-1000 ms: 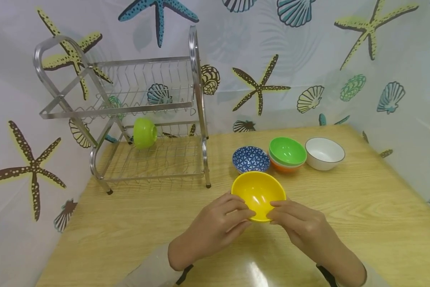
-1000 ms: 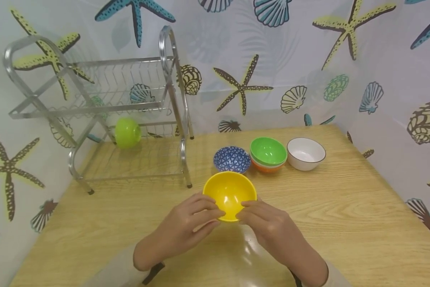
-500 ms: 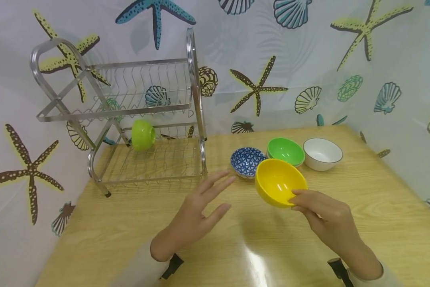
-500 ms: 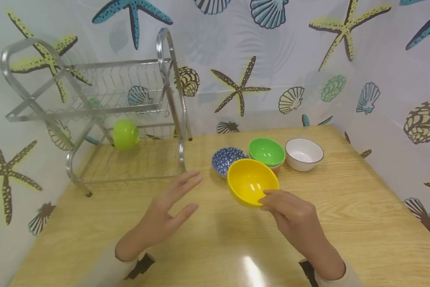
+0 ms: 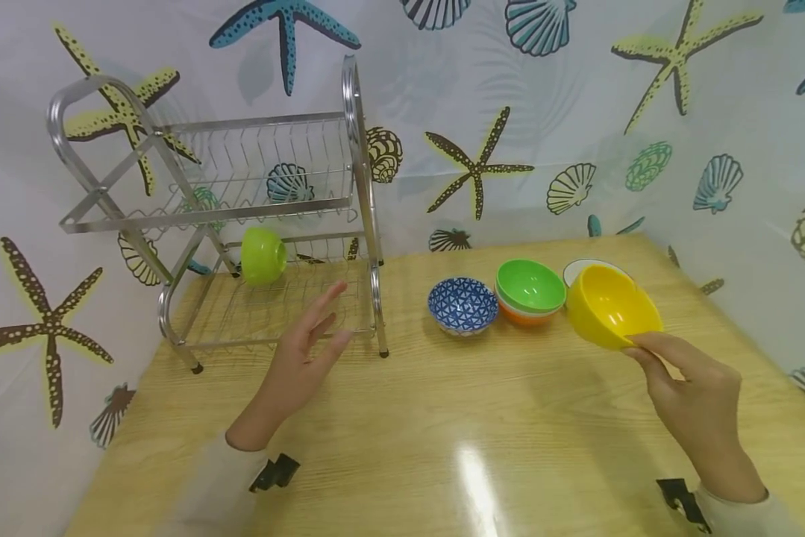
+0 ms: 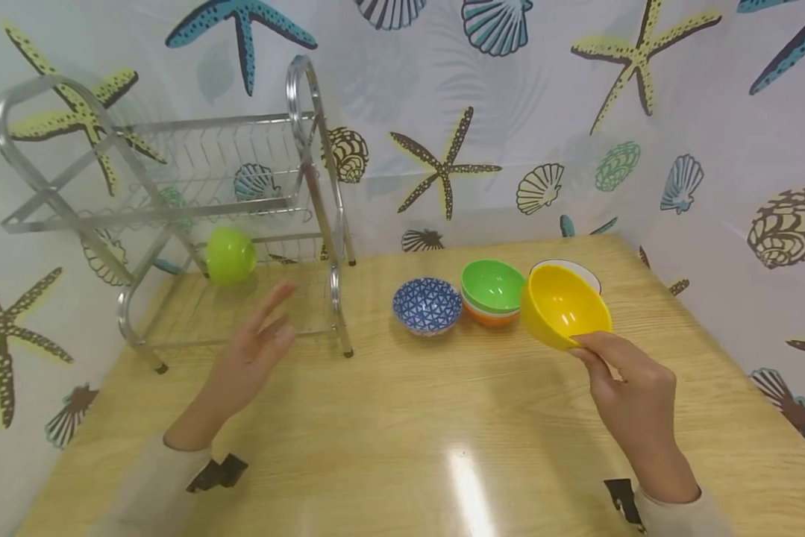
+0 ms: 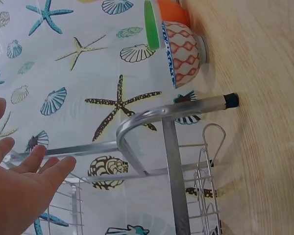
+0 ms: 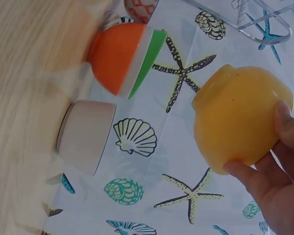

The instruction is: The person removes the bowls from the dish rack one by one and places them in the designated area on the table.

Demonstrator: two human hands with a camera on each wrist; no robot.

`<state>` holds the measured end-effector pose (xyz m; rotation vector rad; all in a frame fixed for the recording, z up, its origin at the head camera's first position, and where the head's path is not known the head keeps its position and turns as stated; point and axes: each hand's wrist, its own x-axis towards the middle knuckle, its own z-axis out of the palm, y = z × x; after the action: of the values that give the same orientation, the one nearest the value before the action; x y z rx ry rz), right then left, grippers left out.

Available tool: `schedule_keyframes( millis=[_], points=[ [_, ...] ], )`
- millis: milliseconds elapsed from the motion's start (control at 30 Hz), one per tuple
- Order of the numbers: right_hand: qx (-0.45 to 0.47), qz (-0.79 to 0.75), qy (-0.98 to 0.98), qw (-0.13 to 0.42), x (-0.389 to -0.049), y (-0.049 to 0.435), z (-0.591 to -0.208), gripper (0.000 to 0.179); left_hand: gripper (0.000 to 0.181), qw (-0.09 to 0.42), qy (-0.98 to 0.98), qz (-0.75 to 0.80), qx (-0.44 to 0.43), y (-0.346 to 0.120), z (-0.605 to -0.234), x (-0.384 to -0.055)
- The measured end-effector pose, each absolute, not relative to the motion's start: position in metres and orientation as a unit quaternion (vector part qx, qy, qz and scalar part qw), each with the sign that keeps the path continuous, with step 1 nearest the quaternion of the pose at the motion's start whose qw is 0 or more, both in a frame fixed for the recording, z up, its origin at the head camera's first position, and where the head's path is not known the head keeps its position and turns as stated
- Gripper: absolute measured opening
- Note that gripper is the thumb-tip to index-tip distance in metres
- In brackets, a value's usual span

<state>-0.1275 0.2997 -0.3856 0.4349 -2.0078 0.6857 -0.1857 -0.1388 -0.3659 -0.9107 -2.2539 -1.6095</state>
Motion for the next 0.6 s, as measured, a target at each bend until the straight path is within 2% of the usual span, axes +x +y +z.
schedule_keyframes(
  millis=[133,267,600],
  points=[
    [0.129,0.266,-0.824,0.483,-0.135,0.318,-0.391,0.016,0.058,0.101,-0.775,-0.558,-0.279,-0.152,-0.367,-0.195],
    [0.093,0.256,-0.828,0.490,-0.143,0.334,-0.396,0.025,0.058,0.089,-0.809,-0.519,-0.261,-0.163,-0.367,-0.205],
    [0.024,0.214,-0.856,0.470,-0.161,0.371,-0.401,0.017,0.064,0.078,-0.882,-0.407,-0.225,-0.185,-0.363,-0.220]
  ],
)
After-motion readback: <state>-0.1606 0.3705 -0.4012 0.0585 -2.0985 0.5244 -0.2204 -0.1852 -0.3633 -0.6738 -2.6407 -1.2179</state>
